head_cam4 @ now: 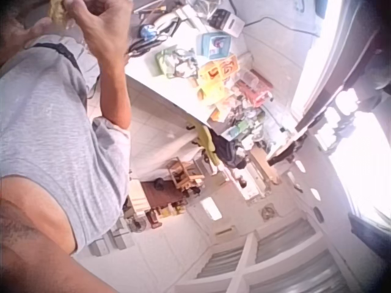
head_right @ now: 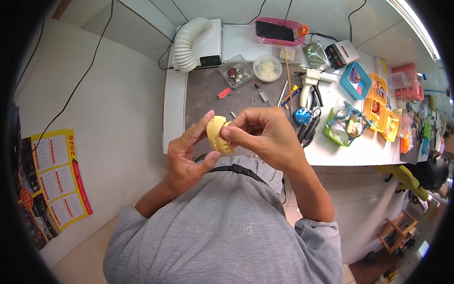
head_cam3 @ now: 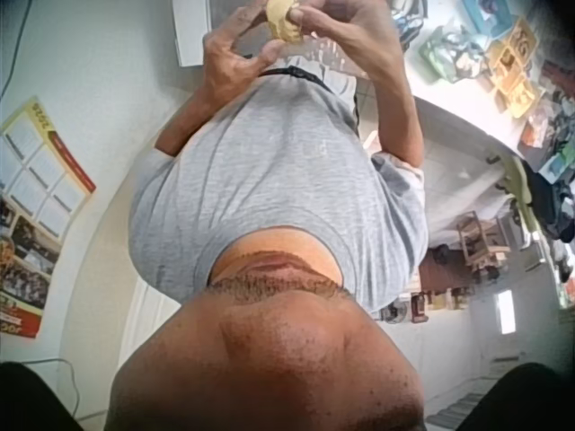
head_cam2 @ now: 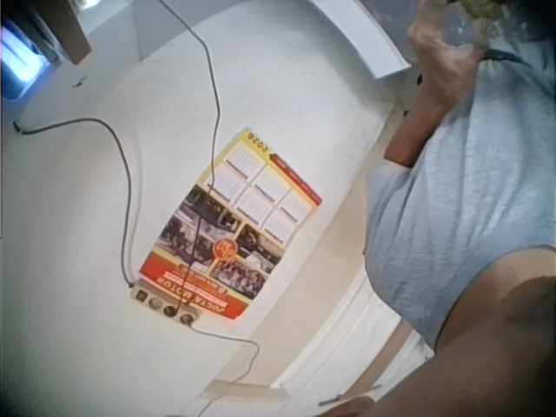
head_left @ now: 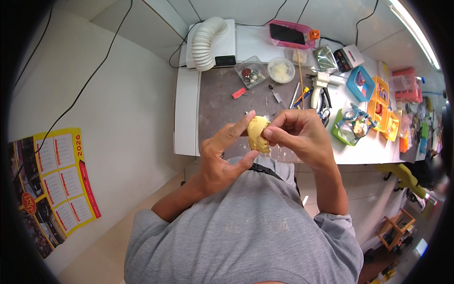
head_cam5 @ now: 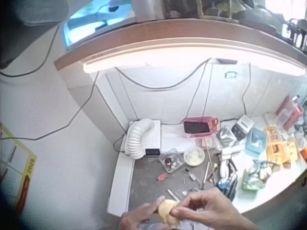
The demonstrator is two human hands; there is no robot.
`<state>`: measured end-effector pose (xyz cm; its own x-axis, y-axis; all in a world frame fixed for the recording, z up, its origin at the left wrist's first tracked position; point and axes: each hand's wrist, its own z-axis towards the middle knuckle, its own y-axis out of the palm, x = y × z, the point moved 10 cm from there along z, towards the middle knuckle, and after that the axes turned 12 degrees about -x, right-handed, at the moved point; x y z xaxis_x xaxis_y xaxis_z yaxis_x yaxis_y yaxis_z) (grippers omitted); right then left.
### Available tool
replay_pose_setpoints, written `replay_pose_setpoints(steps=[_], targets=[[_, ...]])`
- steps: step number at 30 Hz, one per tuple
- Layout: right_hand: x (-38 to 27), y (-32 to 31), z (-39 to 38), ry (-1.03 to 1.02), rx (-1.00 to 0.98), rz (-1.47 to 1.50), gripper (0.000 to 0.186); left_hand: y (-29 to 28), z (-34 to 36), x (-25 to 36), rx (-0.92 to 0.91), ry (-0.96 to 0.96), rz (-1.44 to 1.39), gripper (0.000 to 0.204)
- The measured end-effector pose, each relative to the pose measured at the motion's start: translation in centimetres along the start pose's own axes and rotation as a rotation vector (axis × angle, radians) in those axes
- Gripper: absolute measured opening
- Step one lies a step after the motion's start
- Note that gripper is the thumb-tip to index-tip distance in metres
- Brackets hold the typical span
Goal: The person carves and shapes a dental model using a scalpel, then places a small component onto the model before curing it in a UV chamber.
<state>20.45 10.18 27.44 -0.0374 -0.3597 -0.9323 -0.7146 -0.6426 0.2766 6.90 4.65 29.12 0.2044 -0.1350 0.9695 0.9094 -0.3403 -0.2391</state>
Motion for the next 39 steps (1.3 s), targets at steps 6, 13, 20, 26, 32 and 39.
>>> replay_pose_setpoints(steps=[6, 13, 20, 26, 32, 39], targets=[[-1.3, -0.5, -0.3, -0.034, 0.056, -0.036, 0.016, -0.2, 0.3, 0.5, 0.063, 0.066, -0.186, 0.071], [-2.4, -3.4, -3.5, -0.163, 0.284, -0.093, 0.018, 0.2, 0.6, 0.5, 0.042, -0.018, -0.481, 0.064], [-6.5, -2.6, -5.3, -0.595, 0.452, -0.429, 0.023, 2.6, 0.6, -0.5, -0.167, -0.233, -0.989, 0.065], [-10.0, 1.6, -4.5, -0.641, 0.170, -0.793, 0.035, 3.1, 0.3, -0.1, -0.266, -0.185, -1.095, 0.061], [-10.3, 3.4, -3.4, -0.651, 0.070, -0.919, 0.034, 2.9, 0.2, -0.2, -0.244, -0.172, -1.075, 0.057], [-10.8, 4.8, -2.6, -0.620, 0.020, -1.090, 0.028, 2.7, -0.3, -0.1, -0.253, -0.145, -1.111, 0.056]])
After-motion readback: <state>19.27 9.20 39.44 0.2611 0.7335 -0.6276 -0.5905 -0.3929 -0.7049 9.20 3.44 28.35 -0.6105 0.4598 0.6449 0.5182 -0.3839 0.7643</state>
